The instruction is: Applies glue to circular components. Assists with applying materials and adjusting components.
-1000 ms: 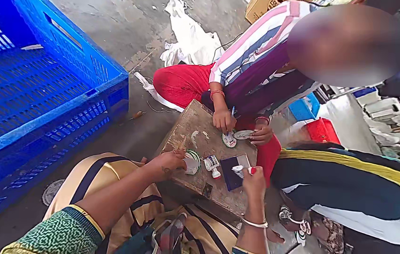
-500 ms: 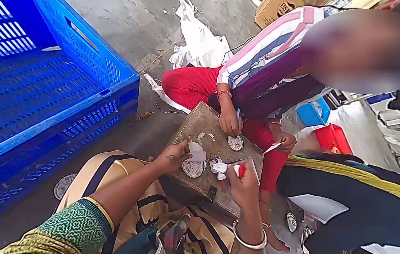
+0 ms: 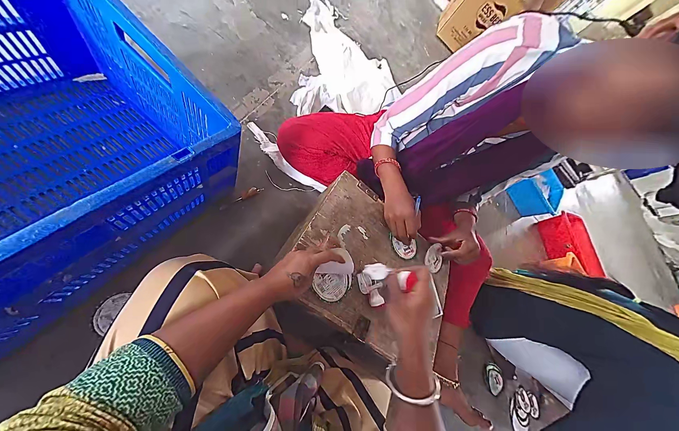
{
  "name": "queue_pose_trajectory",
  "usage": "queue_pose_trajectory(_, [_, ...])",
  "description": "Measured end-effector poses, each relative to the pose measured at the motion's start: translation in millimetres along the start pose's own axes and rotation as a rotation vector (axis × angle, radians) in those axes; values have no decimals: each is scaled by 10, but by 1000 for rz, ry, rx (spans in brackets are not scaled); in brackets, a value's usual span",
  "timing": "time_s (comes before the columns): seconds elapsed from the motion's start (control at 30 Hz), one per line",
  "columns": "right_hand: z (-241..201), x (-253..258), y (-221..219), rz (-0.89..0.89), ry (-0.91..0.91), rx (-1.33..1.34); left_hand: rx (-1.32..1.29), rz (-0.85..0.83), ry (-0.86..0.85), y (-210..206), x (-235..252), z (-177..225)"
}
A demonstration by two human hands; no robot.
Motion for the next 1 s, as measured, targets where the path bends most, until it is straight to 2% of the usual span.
queue_pose_trajectory(0.07, [275,-35,380,123,-115,-16,93,-81,-2,-79,-8,13])
queue_pose_trajectory(0.13, [659,15,577,157,-272,-65,208,-148,-57,-135,-5,36])
queue_pose_trajectory(0.27, [1203,89,391,5,-522,-134,294,-171,-185,-236,-4,4])
queue_pose_trajectory(0.37, [1270,115,240,-98,-607,-167,268,-138,-167,-199,-9,14])
queue_pose_trajectory(0.5, [1075,48,359,-5,-507,-102,102,-48,-92,-63,10,-19])
queue_pose_trajectory(0.67, [509,-113,324,26,-187,28,-49,-55,142,4,45,-95])
queue_pose_trajectory(0.83, [91,-155,108,-50,30,95,-122,42,49,50,38,-130])
queue_pose_trajectory(1.0, [-96,-106,-75,-108,43,19,-137,48,114,65,35,-157])
Point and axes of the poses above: each hand's wrist, its own x-axis towards the middle knuckle, its own y-axis out of the back of the hand, z = x × y, the point moved 7 cm from there along x, towards the middle knuckle, and after that the axes turned 15 degrees about -z, right-handed, at the moved point
